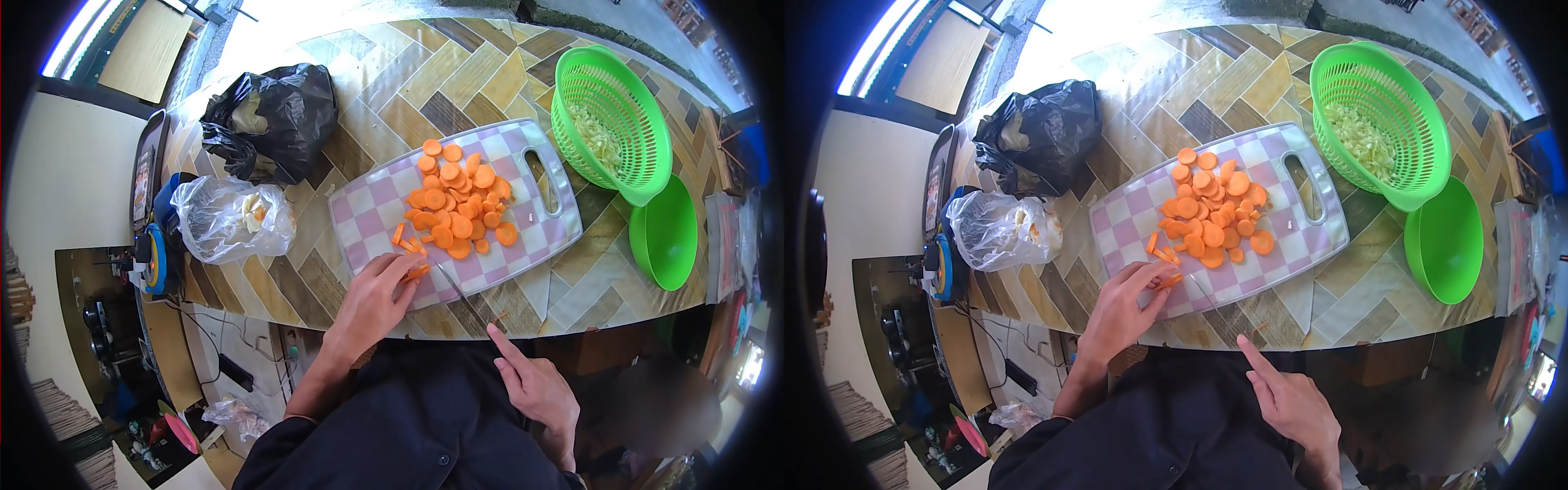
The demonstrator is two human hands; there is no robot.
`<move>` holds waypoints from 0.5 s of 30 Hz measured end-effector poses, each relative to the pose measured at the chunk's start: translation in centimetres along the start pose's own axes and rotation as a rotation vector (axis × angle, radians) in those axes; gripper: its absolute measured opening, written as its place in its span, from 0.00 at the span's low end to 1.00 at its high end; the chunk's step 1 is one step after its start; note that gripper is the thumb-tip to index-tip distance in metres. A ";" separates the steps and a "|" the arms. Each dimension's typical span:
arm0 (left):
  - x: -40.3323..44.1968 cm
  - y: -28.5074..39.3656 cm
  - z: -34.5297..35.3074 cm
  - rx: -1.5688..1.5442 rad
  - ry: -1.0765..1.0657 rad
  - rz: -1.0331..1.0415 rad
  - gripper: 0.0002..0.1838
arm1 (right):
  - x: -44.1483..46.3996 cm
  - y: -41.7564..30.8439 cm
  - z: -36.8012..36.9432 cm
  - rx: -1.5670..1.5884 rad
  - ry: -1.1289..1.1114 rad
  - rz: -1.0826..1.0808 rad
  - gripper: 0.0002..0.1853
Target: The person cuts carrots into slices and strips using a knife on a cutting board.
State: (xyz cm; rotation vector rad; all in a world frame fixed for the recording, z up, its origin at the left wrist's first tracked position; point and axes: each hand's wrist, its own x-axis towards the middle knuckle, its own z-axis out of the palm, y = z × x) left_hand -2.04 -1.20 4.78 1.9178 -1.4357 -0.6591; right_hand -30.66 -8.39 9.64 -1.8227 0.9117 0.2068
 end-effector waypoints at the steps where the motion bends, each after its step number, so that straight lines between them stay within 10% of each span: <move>1: 0.0 0.0 0.0 -0.025 -0.008 -0.013 0.22 | 0.1 -0.1 0.0 -0.005 -0.006 0.012 0.31; 15: 0.3 -1.1 -2.4 -0.041 -0.090 -0.007 0.15 | 0.6 -0.2 -0.2 -0.053 -0.039 0.010 0.33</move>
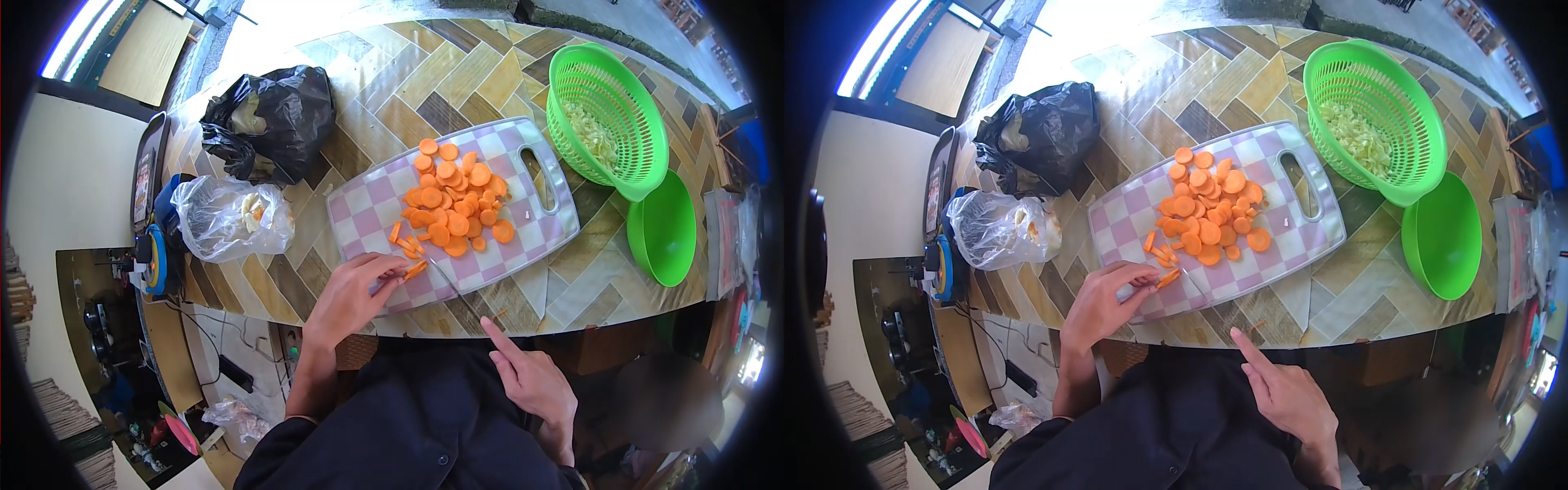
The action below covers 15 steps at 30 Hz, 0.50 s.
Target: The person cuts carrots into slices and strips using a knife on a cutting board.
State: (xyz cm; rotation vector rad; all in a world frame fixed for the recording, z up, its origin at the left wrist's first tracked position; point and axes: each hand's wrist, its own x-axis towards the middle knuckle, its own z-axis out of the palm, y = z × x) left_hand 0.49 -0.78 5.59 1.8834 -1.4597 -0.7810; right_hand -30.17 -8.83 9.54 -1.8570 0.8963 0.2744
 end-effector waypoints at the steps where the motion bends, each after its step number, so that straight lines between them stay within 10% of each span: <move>1: 0.0 -0.1 0.1 0.001 0.000 0.012 0.14 | 0.0 0.0 0.0 -0.004 -0.005 -0.001 0.33; 15: -0.1 1.3 1.2 0.094 0.068 0.053 0.16 | 0.0 0.2 -0.2 -0.001 -0.010 -0.020 0.33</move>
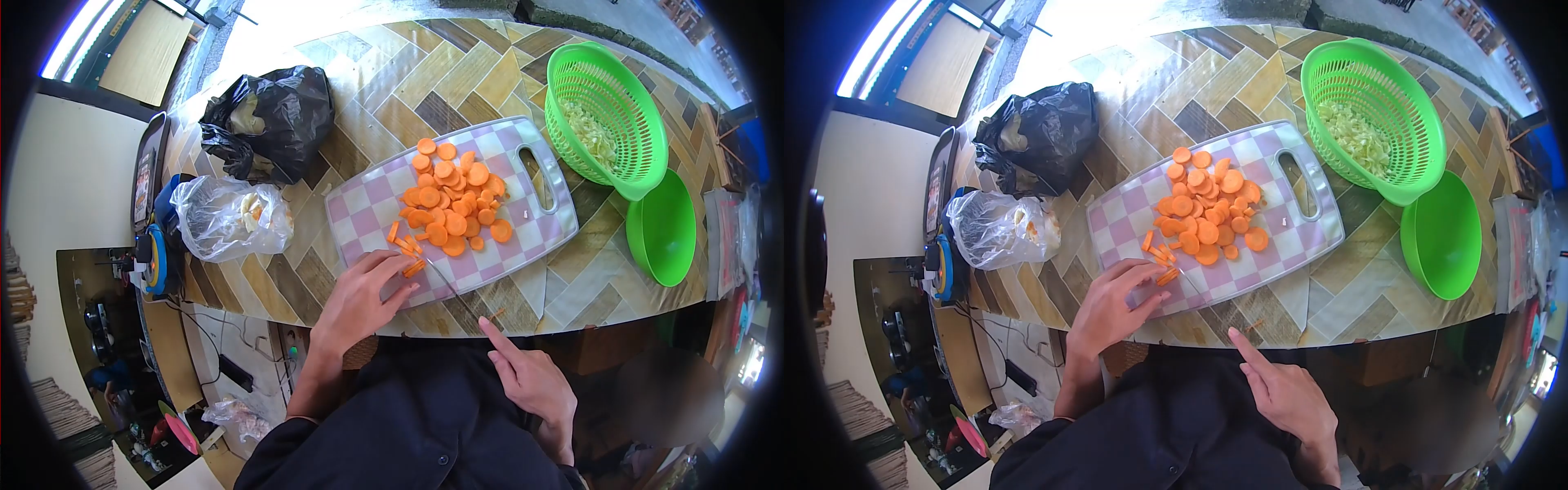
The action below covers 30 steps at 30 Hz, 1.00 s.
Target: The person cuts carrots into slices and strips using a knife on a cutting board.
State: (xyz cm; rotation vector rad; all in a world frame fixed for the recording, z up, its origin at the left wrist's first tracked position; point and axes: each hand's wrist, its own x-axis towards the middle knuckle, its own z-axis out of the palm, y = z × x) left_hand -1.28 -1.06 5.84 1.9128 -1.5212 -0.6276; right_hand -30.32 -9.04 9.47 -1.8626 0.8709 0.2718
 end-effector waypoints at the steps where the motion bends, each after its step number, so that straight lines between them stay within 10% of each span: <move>1: 0.0 -0.4 0.4 0.028 0.007 0.011 0.17 | 0.0 0.0 0.0 0.003 0.007 -0.004 0.33; 30: -1.8 -0.3 2.8 -0.072 0.173 -0.169 0.21 | 0.4 0.0 0.5 0.011 -0.045 -0.058 0.33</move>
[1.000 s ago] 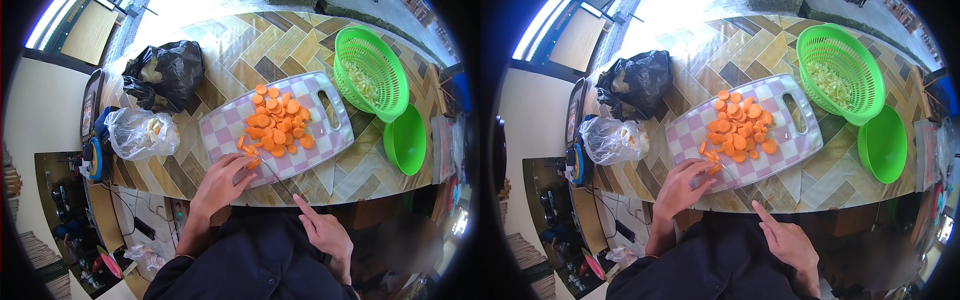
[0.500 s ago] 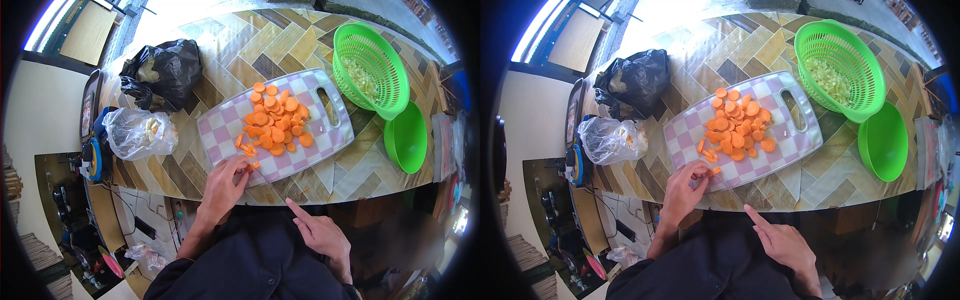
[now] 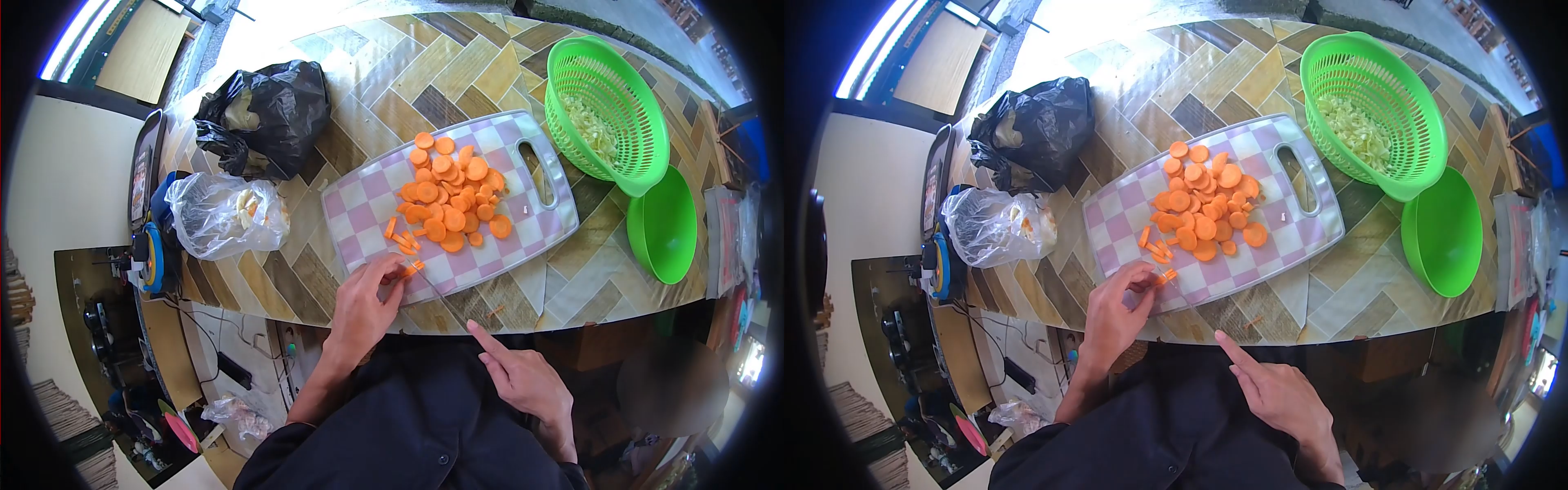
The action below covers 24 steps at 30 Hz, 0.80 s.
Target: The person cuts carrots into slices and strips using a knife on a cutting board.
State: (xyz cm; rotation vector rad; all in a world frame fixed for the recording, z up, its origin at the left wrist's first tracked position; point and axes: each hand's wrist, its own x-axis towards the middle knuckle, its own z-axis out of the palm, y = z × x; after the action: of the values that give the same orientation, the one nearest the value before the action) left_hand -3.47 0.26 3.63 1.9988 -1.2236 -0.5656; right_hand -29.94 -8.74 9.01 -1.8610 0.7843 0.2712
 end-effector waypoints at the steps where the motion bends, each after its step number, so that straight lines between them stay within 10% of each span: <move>1: 0.0 0.0 0.0 0.003 0.000 0.000 0.21 | 0.0 0.1 0.1 0.005 0.007 0.001 0.32; 24: -0.2 -0.3 0.6 -0.039 0.024 -0.037 0.17 | 1.4 -0.8 0.9 -0.069 0.003 0.029 0.33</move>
State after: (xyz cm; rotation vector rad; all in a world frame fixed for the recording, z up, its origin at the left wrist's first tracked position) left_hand -3.76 0.38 3.00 1.9941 -1.1545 -0.5777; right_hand -28.24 -8.31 8.57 -1.9161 0.8132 0.3172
